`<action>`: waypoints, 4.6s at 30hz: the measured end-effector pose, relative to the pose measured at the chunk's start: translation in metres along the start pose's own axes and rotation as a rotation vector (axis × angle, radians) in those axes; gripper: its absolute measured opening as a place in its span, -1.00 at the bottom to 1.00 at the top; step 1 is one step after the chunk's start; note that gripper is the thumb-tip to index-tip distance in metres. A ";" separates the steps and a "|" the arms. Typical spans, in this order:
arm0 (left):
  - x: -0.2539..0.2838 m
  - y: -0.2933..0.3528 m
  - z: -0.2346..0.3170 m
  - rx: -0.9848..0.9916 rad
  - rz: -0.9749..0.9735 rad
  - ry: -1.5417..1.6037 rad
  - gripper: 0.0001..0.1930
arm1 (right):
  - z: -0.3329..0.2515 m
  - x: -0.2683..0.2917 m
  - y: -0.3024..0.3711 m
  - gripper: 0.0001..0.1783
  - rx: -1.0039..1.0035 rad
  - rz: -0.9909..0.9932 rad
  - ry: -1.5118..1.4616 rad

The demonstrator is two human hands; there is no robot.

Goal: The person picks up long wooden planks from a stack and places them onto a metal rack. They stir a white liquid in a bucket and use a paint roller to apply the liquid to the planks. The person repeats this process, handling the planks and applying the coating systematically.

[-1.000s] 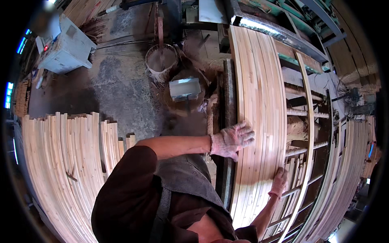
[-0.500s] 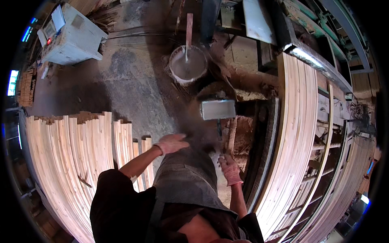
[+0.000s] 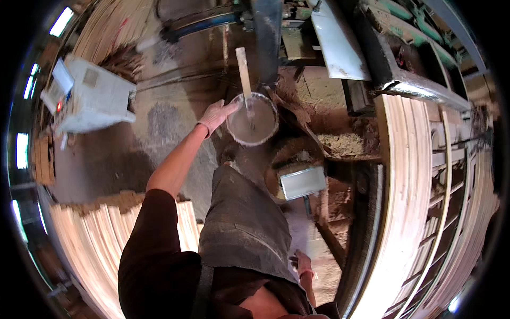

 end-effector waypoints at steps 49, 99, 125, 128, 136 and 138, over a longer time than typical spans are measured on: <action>0.019 -0.254 -0.142 -0.048 -0.318 -0.493 0.01 | -0.345 -0.275 0.120 -0.65 0.364 0.196 0.632; 0.015 0.141 0.118 -0.149 -0.078 -0.741 -0.66 | -0.141 -0.123 0.085 -0.51 0.810 0.328 0.679; -0.108 0.235 0.237 -0.345 -0.099 -0.842 -0.42 | -0.003 -0.091 0.098 -0.89 0.791 0.787 0.535; -0.110 0.240 0.235 -0.346 -0.117 -0.822 -0.38 | 0.033 -0.086 0.137 -0.82 0.544 0.726 0.658; -0.123 0.283 0.236 -0.402 -0.200 -0.819 -0.39 | -0.046 -0.093 0.182 -0.80 0.821 0.757 0.471; -0.128 0.290 0.231 -0.450 -0.201 -0.812 -0.42 | -0.073 -0.100 0.184 -0.80 0.887 0.736 0.419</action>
Point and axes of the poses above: each hand's wrist, its own y-axis away from the middle knuckle, its own x-axis out of the back of the hand, z = x × y, the point moved 1 cm from there along -y, towards the middle knuckle, and after that the axes turned 13 degrees about y, right-handed, at the moved point
